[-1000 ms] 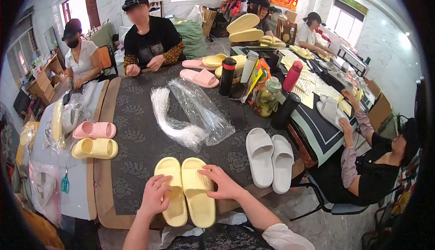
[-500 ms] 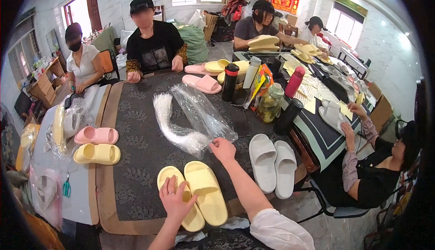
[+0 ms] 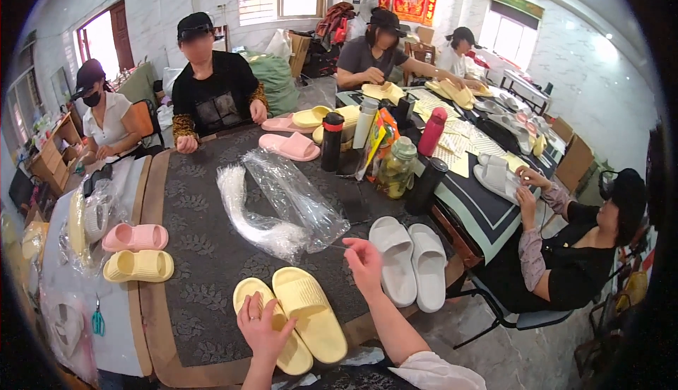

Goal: Inspecting and pairing slippers at a processing table in a manufacturing facility.

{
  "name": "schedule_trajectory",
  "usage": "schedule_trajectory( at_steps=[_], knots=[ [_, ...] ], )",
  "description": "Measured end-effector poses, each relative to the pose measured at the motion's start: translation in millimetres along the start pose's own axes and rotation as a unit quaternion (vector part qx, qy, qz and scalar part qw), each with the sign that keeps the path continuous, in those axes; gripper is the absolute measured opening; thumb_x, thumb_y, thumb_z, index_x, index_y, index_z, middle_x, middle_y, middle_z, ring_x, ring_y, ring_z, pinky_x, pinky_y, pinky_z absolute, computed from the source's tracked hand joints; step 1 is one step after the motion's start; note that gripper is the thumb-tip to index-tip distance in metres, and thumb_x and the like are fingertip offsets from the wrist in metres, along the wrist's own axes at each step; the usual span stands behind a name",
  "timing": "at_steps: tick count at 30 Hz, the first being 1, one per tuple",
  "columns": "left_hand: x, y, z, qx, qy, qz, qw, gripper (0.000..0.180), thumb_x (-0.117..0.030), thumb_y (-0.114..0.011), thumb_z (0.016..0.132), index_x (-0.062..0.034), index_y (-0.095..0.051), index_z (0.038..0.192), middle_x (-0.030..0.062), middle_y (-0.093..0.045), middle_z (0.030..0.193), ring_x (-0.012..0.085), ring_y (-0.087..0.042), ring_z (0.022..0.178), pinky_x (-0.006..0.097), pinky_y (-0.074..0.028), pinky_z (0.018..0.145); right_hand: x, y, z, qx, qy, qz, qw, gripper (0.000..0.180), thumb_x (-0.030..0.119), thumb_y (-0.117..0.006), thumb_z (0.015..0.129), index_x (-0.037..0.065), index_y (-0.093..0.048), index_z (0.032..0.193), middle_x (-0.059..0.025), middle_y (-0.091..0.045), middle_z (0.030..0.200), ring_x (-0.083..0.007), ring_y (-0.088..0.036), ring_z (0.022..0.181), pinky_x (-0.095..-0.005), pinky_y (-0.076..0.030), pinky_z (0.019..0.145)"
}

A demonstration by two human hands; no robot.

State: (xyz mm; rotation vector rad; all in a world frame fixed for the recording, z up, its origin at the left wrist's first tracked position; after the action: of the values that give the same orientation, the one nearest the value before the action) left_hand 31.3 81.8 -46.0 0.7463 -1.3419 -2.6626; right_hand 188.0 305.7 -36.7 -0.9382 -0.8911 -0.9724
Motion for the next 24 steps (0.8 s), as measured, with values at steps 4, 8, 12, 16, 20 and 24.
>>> schedule_trajectory(
  at_steps=[4, 8, 12, 16, 20, 24],
  knots=[
    [0, -1, 2, 0.003, -0.001, 0.013, 1.0, 0.051, -0.04, -0.081, 0.062, -0.0151, -0.066, 0.104, 0.0131, -0.05, 0.131, 0.0354, -0.04, 0.128, 0.052, -0.033, 0.101, 59, 30, -22, -0.104, 0.009, 0.131, 0.986, 0.009, 0.007, -0.057, 0.092, 0.007, -0.051, 0.085, -0.0089, -0.067, 0.092, -0.0058, -0.048, 0.059, -0.0194, -0.039, 0.051],
    [-1, 0, 0, 0.002, -0.006, 0.014, 1.0, 0.051, -0.038, -0.082, 0.061, -0.0153, -0.065, 0.104, 0.0128, -0.05, 0.131, 0.0346, -0.04, 0.128, 0.051, -0.033, 0.102, 111, 84, -33, -0.209, 0.052, 0.143, 0.966, 0.016, 0.009, -0.049, 0.094, 0.01, -0.044, 0.079, 0.0006, -0.043, 0.065, -0.0065, -0.038, 0.055, -0.0209, -0.033, 0.048],
    [-2, 0, -3, -0.001, -0.007, 0.003, 1.0, 0.054, -0.037, -0.082, 0.061, -0.0134, -0.065, 0.106, 0.0135, -0.05, 0.131, 0.0354, -0.04, 0.128, 0.051, -0.032, 0.102, 169, 123, -49, -0.182, 0.186, 0.237, 0.936, 0.018, 0.012, -0.054, 0.093, 0.009, -0.045, 0.078, 0.0008, -0.041, 0.063, -0.0092, -0.038, 0.055, -0.0228, -0.031, 0.047],
    [2, 6, -2, 0.018, -0.008, 0.005, 1.0, 0.053, -0.04, -0.082, 0.063, -0.0126, -0.065, 0.105, 0.0129, -0.05, 0.13, 0.0346, -0.039, 0.128, 0.051, -0.033, 0.101, 189, 121, -70, -0.012, 0.318, -0.031, 0.947, 0.013, 0.014, -0.064, 0.088, 0.007, -0.057, 0.08, -0.0005, -0.05, 0.064, -0.0125, -0.043, 0.055, -0.0239, -0.034, 0.048],
    [-14, 33, 7, -0.003, -0.031, -0.096, 0.995, 0.048, -0.029, -0.083, 0.065, -0.0081, -0.066, 0.105, 0.0129, -0.057, 0.119, 0.0315, -0.049, 0.118, 0.045, -0.04, 0.096, 166, 57, -87, 0.221, 0.064, -0.222, 0.948, 0.018, 0.009, -0.067, 0.085, 0.007, -0.071, 0.102, -0.0066, -0.061, 0.073, -0.0167, -0.058, 0.064, -0.0293, -0.044, 0.057],
    [-34, 45, 3, 0.198, 0.098, -0.384, 0.897, 0.042, -0.019, -0.082, 0.068, -0.0043, -0.067, 0.105, 0.0113, -0.064, 0.101, 0.026, -0.06, 0.099, 0.036, -0.047, 0.085, 120, -7, -112, 0.317, 0.086, -0.221, 0.918, 0.025, 0.01, -0.062, 0.089, 0.009, -0.064, 0.114, -0.0087, -0.065, 0.081, -0.023, -0.062, 0.067, -0.0317, -0.049, 0.06]
  ],
)
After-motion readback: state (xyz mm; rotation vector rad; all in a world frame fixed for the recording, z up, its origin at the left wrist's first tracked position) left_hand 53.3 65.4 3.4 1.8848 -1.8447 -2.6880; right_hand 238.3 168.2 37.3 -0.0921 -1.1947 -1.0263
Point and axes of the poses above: each hand's wrist, its own z-axis towards the middle knuckle, its own y-axis out of the back of the hand, x = y × z, the point moved 1 cm from there along z, towards the middle knuckle
